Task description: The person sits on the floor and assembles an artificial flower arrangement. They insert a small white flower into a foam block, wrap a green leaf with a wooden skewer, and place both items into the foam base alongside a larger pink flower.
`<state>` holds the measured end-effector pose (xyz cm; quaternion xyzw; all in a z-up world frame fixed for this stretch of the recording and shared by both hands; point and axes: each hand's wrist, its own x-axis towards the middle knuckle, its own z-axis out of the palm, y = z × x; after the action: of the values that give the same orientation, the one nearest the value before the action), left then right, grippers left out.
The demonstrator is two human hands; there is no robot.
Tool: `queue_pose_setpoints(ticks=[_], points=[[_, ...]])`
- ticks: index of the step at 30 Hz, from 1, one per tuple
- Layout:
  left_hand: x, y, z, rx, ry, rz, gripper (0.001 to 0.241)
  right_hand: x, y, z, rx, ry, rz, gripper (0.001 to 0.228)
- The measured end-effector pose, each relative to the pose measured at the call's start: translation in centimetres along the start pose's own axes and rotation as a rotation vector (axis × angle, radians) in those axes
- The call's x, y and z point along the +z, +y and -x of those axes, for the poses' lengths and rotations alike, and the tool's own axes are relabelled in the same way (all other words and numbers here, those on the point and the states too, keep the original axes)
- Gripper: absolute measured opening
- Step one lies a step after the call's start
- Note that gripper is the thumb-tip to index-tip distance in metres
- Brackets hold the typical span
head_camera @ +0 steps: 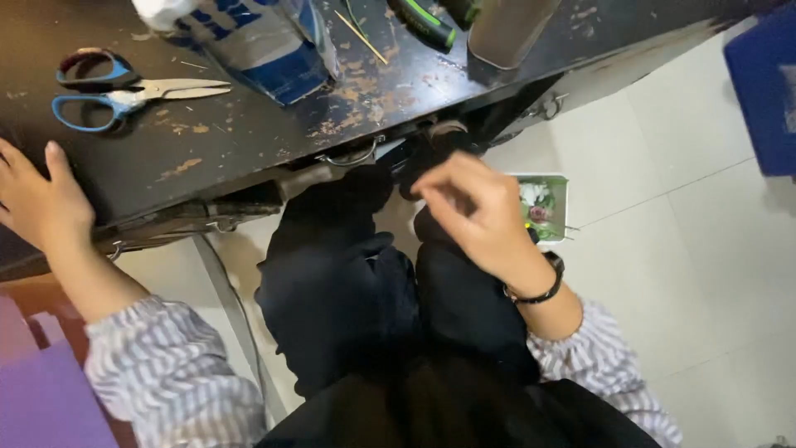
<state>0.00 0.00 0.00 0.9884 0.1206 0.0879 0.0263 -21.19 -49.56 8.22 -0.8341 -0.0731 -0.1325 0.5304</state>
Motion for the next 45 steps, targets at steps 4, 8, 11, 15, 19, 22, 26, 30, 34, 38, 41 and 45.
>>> queue_pose_setpoints(ticks=[4,8,11,15,19,22,26,30,34,38,41,45], points=[[-0.7,3.9,4.2,-0.178,-0.026,-0.021,0.055,0.2,2.9,-5.4,-0.213,-0.063,0.128,0.01],[1.1,7.1,9.4,-0.186,0.088,0.065,0.058,3.5,5.7,-12.5,-0.327,-0.071,0.404,0.03],[2.4,9.9,12.8,-0.071,0.238,0.155,0.058,6.5,9.5,-16.3,-0.321,0.032,0.564,0.032],[-0.4,18.4,17.3,0.044,0.327,0.654,0.073,7.2,11.0,-17.9,-0.352,0.14,0.594,0.033],[-3.9,21.8,18.6,0.208,0.282,0.779,0.048,8.5,12.5,-18.1,-0.219,0.138,0.708,0.025],[-6.7,22.5,18.8,0.309,0.44,0.797,0.034,8.5,11.9,-18.9,-0.09,0.004,0.793,0.031],[-7.8,23.2,19.6,0.378,0.37,0.876,0.025,8.4,11.5,-20.2,0.023,-0.138,0.847,0.022],[-7.1,23.5,19.9,0.395,0.316,0.965,0.025,7.4,11.7,-18.9,-0.131,0.031,0.671,0.014],[-7.1,24.6,20.0,0.426,0.298,1.005,0.028,6.5,12.0,-16.9,-0.142,0.136,0.385,0.017],[-7.3,25.2,20.2,0.445,0.268,1.018,0.022,5.8,10.8,-16.1,-0.081,0.119,0.248,0.017],[-6.8,25.3,19.9,0.446,0.214,1.012,0.022,5.1,9.2,-15.9,-0.105,0.125,0.257,0.02],[-6.1,25.4,19.8,0.44,0.128,1.016,0.019,4.7,7.5,-15.3,-0.12,0.129,0.326,0.023]])
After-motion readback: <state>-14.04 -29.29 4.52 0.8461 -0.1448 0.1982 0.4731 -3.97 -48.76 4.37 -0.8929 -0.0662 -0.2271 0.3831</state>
